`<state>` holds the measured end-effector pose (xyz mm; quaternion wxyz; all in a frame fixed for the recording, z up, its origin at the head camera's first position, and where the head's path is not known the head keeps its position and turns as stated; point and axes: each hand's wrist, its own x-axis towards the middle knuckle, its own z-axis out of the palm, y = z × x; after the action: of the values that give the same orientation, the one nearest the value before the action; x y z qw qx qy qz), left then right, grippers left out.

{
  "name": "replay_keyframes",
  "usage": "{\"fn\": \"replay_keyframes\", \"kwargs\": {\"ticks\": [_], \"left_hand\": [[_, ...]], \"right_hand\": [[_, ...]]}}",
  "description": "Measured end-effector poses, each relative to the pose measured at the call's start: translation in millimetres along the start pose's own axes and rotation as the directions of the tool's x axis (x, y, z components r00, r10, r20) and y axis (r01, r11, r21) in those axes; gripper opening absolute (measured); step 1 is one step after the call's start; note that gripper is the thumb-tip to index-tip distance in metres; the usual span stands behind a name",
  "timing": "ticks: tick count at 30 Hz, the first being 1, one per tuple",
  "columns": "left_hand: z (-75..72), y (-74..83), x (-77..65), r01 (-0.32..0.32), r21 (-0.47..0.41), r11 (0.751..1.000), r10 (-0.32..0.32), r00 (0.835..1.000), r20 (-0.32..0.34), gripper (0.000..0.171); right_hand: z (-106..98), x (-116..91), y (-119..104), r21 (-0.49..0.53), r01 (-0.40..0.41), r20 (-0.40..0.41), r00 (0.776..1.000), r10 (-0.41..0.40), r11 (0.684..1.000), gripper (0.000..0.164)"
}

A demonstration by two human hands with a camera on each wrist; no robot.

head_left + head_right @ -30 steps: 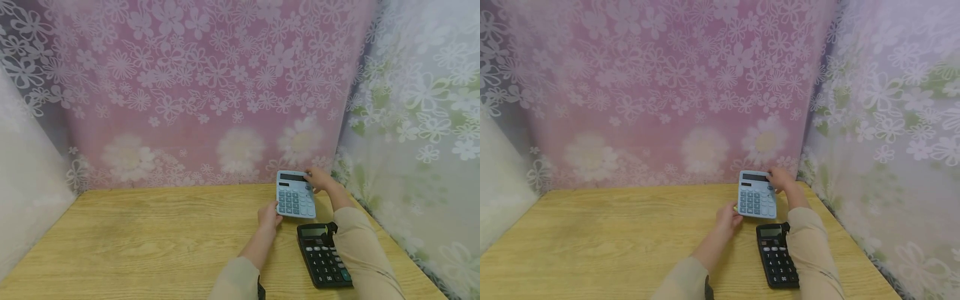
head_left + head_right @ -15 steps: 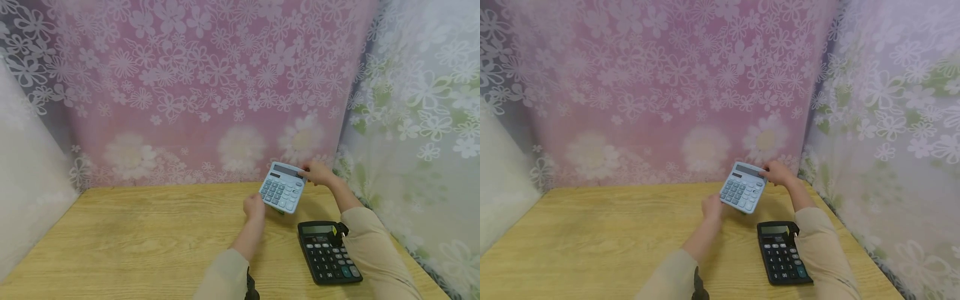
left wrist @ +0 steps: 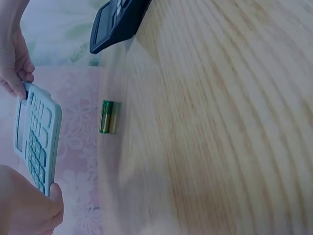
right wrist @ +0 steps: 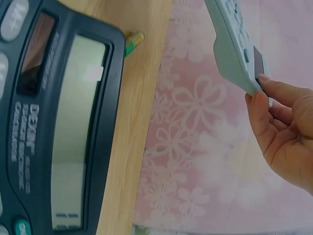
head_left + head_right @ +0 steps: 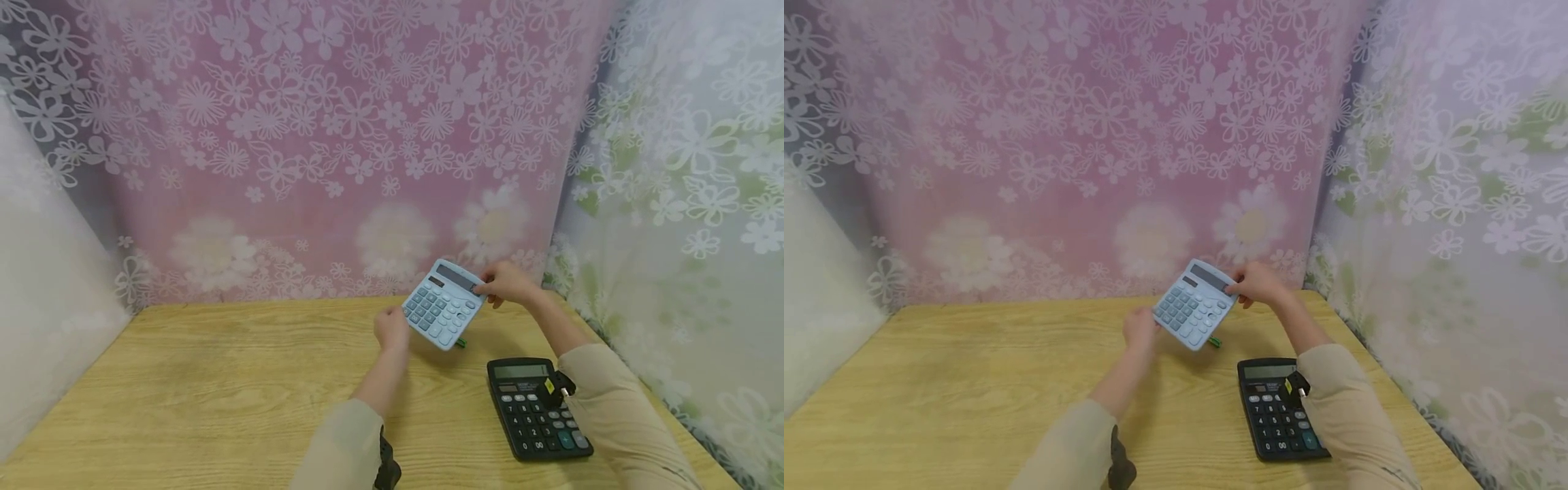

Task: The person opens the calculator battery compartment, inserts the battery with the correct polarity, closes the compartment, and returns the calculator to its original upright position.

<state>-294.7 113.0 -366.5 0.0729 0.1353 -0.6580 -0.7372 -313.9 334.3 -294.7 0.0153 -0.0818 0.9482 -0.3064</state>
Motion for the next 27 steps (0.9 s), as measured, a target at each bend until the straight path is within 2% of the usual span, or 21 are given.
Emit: {"fn": "replay_keyframes", "kwargs": {"ticks": [9, 13, 22, 27], "left_hand": [[-21.1, 13.1, 11.4, -0.083, 0.049, 0.995, 0.085, 0.996, -0.03, 0.034], [-32.0, 16.1, 16.1, -0.086, 0.06, 0.994, 0.087, 0.996, -0.013, 0.036], [-52.1, 24.9, 22.2, -0.105, 0.124, 0.987, 0.104, 0.995, 0.01, 0.038], [-58.6, 30.8, 21.0, -0.142, 0.129, 0.981, 0.141, 0.99, 0.024, 0.036]], "right_hand": [[24, 2, -14, 0.066, -0.026, 0.037, 0.999, 0.024, 0.997, 0.021], [35, 3, -16, 0.092, -0.025, 0.052, 0.998, 0.02, 0.995, 0.019], [54, 2, -29, -0.008, -0.028, 0.077, 0.997, 0.028, 1.0, 0.016], [65, 1, -38, -0.014, -0.01, 0.093, 0.996, 0.011, 1.0, 0.021]]}}
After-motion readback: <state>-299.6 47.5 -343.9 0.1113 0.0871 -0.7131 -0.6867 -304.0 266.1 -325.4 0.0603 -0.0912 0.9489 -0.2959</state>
